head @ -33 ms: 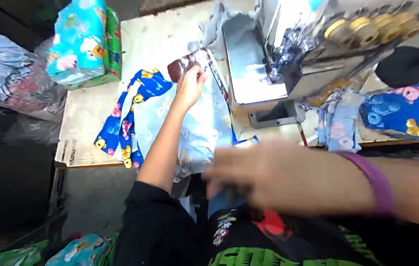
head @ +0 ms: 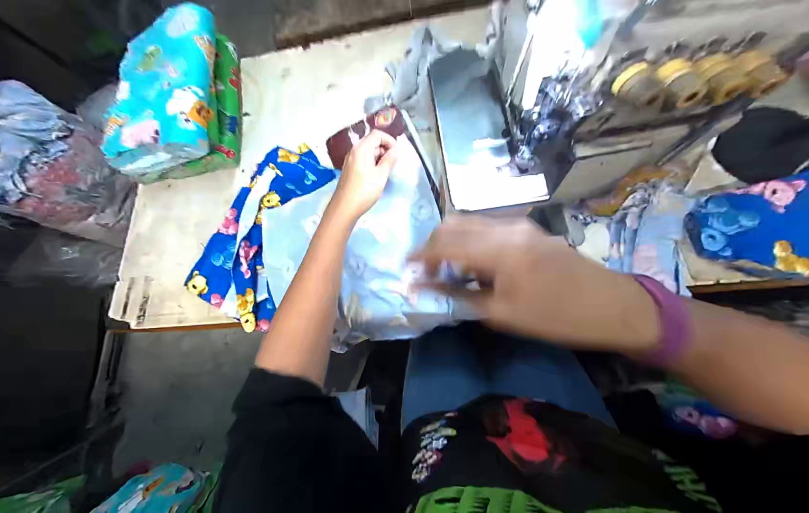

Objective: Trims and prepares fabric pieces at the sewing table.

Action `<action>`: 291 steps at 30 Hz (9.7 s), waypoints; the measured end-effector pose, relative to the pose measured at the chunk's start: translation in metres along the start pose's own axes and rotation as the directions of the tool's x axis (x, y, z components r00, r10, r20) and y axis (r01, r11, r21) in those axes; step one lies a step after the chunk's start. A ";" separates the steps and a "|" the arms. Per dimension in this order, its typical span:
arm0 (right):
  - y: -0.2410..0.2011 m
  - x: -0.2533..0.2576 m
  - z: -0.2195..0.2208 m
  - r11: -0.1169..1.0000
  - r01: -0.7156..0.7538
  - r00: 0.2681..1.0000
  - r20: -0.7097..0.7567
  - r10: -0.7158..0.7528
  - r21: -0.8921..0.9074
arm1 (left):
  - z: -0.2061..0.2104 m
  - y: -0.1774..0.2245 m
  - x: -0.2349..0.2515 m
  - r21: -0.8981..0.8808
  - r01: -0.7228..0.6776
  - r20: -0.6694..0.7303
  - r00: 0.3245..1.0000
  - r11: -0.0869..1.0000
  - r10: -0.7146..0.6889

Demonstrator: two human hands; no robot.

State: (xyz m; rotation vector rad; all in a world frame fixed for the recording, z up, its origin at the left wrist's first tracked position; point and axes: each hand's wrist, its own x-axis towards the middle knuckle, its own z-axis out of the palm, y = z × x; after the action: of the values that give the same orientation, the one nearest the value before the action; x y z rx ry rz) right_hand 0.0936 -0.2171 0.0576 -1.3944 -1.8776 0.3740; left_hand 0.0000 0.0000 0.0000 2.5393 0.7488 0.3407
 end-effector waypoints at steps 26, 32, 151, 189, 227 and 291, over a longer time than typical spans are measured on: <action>-0.017 -0.144 -0.062 0.645 0.068 0.764 -0.456 0.457 0.761 | -0.045 0.089 -0.179 -0.805 -0.319 -0.469 0.859 0.500 -0.207; -0.022 -0.163 -0.064 0.653 0.152 0.717 -0.538 0.444 0.742 | -0.049 0.105 -0.194 -0.667 -0.343 -0.490 0.870 0.661 -0.044; 0.066 -0.144 0.051 0.573 -0.367 0.627 -0.260 0.734 0.733 | 0.063 0.068 0.007 0.010 -0.373 -0.186 0.911 0.928 0.368; 0.073 -0.153 0.003 0.637 -0.596 0.616 -0.231 0.753 0.489 | 0.113 0.141 -0.139 -0.967 -0.117 0.094 0.655 -0.224 -0.750; 0.111 -0.092 -0.019 0.310 -0.526 0.747 0.257 0.614 0.792 | 0.115 0.134 -0.179 -0.899 0.094 0.380 0.650 -0.427 -0.658; 0.093 -0.091 -0.039 0.721 -0.438 0.766 -0.197 0.612 0.536 | 0.112 0.116 -0.047 0.232 -0.432 -0.472 0.733 0.871 0.490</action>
State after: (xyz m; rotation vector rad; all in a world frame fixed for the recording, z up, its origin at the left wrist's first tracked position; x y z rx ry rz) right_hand 0.1971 -0.2742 -0.0105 -1.5186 -0.9567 0.7430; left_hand 0.0538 -0.1534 -0.0431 2.7373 0.2819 1.2282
